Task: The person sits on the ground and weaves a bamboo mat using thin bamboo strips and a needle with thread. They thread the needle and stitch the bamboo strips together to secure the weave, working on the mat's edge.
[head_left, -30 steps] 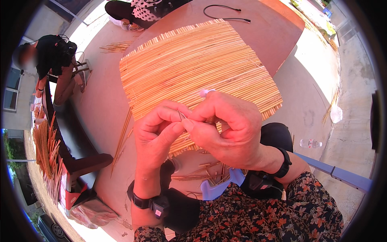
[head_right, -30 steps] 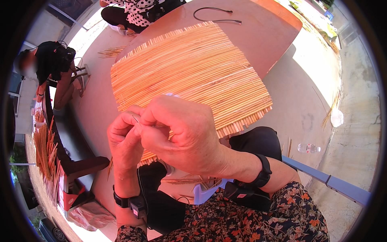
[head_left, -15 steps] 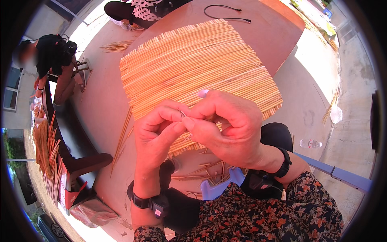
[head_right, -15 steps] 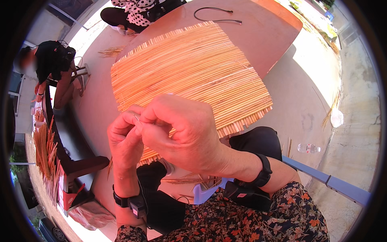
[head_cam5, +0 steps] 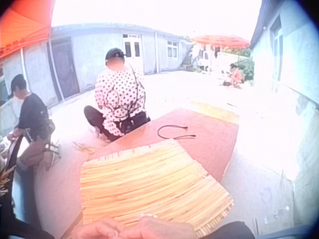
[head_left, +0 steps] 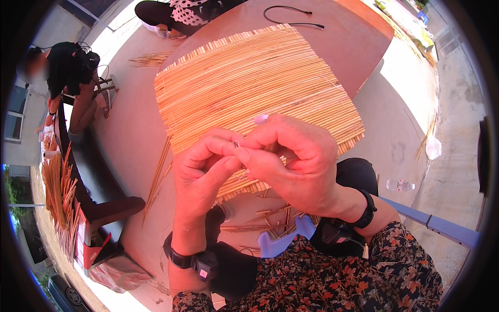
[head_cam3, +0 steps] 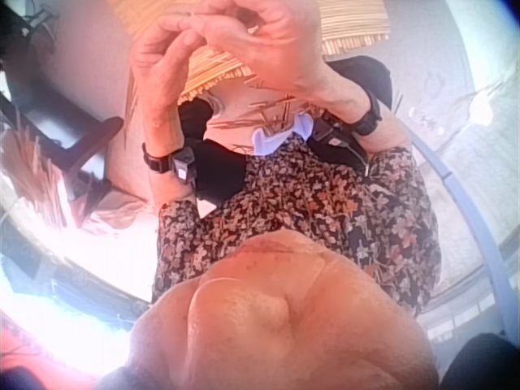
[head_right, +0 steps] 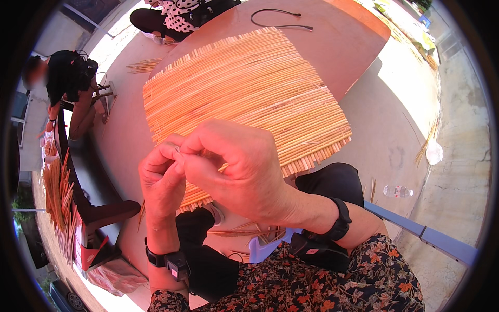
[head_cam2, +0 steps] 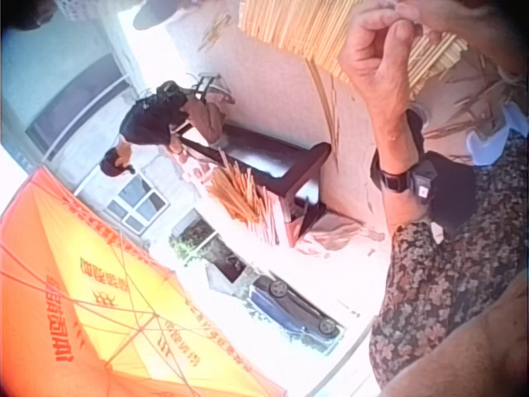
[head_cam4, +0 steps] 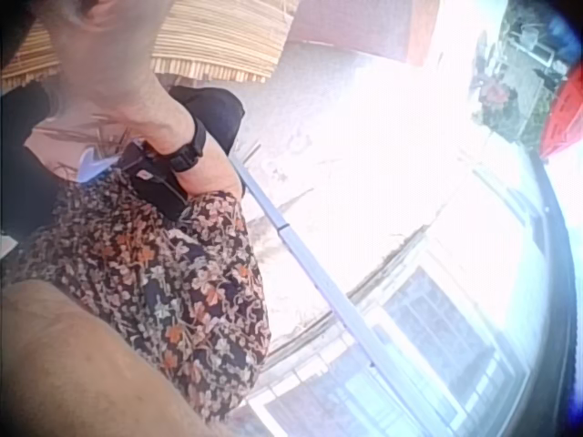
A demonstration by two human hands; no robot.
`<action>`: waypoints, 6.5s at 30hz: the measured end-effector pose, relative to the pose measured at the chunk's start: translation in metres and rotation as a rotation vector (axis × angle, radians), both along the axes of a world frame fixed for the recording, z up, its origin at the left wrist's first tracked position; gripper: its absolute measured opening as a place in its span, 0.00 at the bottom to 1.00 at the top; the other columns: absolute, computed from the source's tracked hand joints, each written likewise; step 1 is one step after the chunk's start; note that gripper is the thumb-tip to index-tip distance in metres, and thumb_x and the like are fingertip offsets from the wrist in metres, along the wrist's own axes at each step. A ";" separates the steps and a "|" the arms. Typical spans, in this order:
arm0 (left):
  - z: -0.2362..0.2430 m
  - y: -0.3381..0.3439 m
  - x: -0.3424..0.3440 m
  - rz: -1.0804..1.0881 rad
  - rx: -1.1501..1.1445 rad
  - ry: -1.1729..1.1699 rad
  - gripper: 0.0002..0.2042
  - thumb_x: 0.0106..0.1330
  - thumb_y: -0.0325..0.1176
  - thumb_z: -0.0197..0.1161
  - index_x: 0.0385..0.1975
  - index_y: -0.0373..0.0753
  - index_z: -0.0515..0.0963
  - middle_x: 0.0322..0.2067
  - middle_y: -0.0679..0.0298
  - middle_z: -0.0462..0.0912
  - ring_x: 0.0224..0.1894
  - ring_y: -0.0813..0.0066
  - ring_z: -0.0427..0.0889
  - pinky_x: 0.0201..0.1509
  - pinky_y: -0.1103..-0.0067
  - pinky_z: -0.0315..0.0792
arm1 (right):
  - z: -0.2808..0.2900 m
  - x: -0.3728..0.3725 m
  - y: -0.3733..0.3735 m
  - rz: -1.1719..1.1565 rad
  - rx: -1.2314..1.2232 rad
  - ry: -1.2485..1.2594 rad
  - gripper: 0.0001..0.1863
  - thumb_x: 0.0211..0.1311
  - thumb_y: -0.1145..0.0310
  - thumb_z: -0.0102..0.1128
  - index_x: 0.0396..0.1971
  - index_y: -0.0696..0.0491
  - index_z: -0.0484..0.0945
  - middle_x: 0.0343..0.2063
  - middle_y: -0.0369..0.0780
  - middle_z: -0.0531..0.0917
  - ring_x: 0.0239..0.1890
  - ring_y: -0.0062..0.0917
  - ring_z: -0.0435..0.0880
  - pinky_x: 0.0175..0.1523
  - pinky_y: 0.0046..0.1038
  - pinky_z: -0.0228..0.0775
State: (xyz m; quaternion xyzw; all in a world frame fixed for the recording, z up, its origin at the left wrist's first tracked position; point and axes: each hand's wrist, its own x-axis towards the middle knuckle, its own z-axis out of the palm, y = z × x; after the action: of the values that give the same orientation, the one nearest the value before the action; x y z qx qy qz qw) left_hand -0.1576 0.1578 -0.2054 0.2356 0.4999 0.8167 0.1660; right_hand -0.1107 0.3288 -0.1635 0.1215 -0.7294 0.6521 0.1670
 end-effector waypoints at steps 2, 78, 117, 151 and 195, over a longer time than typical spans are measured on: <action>0.000 0.000 0.001 0.009 -0.002 0.001 0.06 0.61 0.17 0.62 0.36 0.31 0.79 0.42 0.58 0.77 0.45 0.75 0.78 0.50 0.79 0.73 | 0.000 0.000 -0.001 0.007 -0.015 -0.028 0.03 0.58 0.83 0.61 0.27 0.61 0.77 0.25 0.35 0.78 0.25 0.12 0.78 0.28 0.14 0.66; 0.011 -0.008 -0.001 0.279 -0.075 0.030 0.12 0.57 0.20 0.68 0.41 0.30 0.79 0.30 0.66 0.80 0.37 0.77 0.78 0.44 0.81 0.73 | -0.007 -0.013 0.001 0.278 -0.456 -0.582 0.07 0.67 0.69 0.56 0.34 0.57 0.76 0.19 0.32 0.76 0.19 0.13 0.75 0.27 0.17 0.72; 0.007 -0.005 -0.003 0.250 -0.194 0.330 0.05 0.59 0.17 0.65 0.32 0.31 0.78 0.32 0.63 0.79 0.36 0.77 0.76 0.42 0.81 0.71 | -0.003 -0.007 0.007 0.362 -0.535 -0.682 0.09 0.63 0.68 0.59 0.35 0.59 0.77 0.18 0.31 0.75 0.17 0.11 0.72 0.21 0.15 0.62; 0.001 0.011 -0.016 0.250 0.144 -0.179 0.04 0.66 0.29 0.63 0.36 0.36 0.77 0.29 0.67 0.77 0.34 0.76 0.75 0.42 0.78 0.72 | 0.027 0.027 -0.049 1.350 -0.966 0.105 0.02 0.55 0.81 0.65 0.25 0.62 0.81 0.20 0.39 0.79 0.17 0.21 0.75 0.19 0.21 0.59; 0.005 0.038 -0.015 0.194 0.095 -0.208 0.04 0.66 0.29 0.63 0.35 0.36 0.77 0.28 0.65 0.78 0.32 0.76 0.75 0.40 0.79 0.72 | 0.052 0.020 -0.041 1.329 -0.715 0.021 0.09 0.56 0.77 0.53 0.19 0.60 0.65 0.17 0.37 0.67 0.20 0.22 0.65 0.26 0.25 0.56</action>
State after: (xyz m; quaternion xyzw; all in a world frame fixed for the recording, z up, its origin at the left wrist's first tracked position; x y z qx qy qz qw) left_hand -0.1726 0.1960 -0.2005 0.1077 0.4612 0.8717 0.1260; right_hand -0.0906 0.2875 -0.1115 0.4806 -0.2451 0.8113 -0.2252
